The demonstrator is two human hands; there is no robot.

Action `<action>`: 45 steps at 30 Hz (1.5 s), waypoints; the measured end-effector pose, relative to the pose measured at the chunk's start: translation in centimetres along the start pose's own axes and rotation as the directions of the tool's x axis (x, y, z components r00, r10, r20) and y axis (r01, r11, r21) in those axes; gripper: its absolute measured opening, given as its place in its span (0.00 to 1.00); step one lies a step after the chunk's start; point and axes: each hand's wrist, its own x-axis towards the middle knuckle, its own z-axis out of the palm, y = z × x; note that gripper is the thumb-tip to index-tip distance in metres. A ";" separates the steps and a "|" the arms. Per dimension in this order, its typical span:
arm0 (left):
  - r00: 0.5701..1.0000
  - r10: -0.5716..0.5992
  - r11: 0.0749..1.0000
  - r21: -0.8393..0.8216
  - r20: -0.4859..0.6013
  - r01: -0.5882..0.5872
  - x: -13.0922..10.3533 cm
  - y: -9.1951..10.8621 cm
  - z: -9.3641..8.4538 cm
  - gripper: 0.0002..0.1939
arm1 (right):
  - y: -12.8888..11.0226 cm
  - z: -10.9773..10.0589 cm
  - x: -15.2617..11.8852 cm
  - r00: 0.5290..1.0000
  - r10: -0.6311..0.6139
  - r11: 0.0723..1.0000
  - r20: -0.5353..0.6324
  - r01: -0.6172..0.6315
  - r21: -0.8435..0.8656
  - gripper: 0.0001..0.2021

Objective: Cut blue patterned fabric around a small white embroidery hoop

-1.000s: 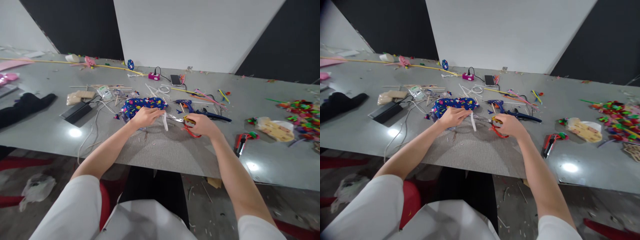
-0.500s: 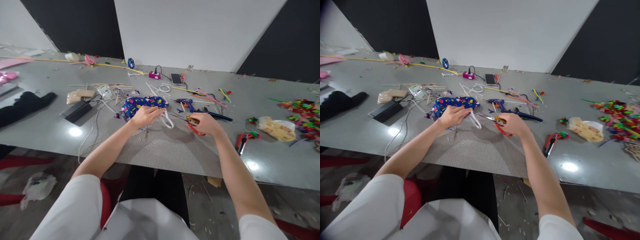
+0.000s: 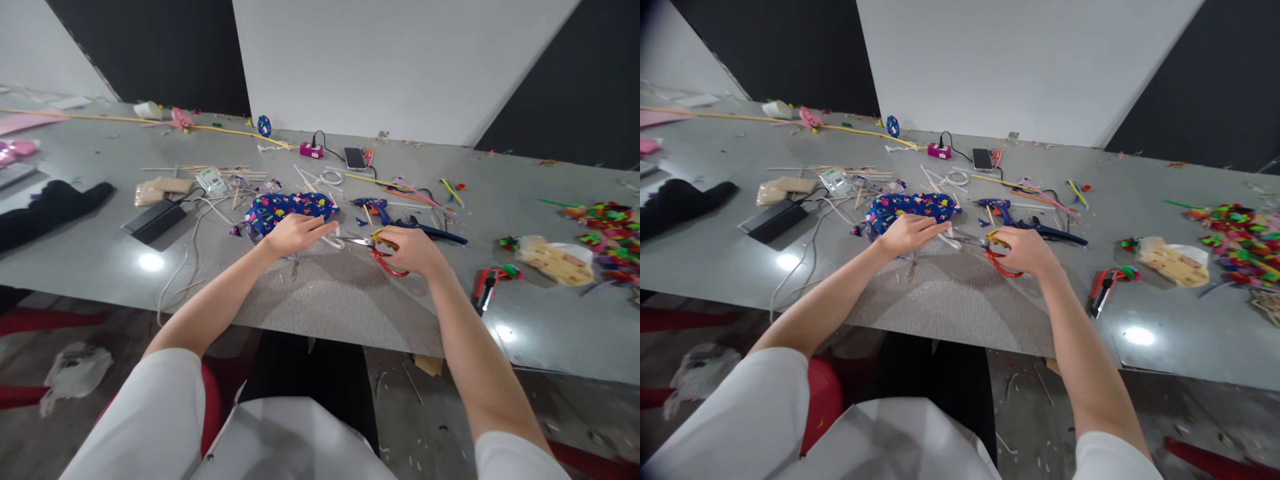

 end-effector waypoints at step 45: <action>0.875 -0.448 0.880 -0.260 -0.182 0.397 0.3 1.7 1.4 0.16 | -0.1 0.0 0.0 0.973 0.229 0.973 0.010 -0.229 -0.038 0.20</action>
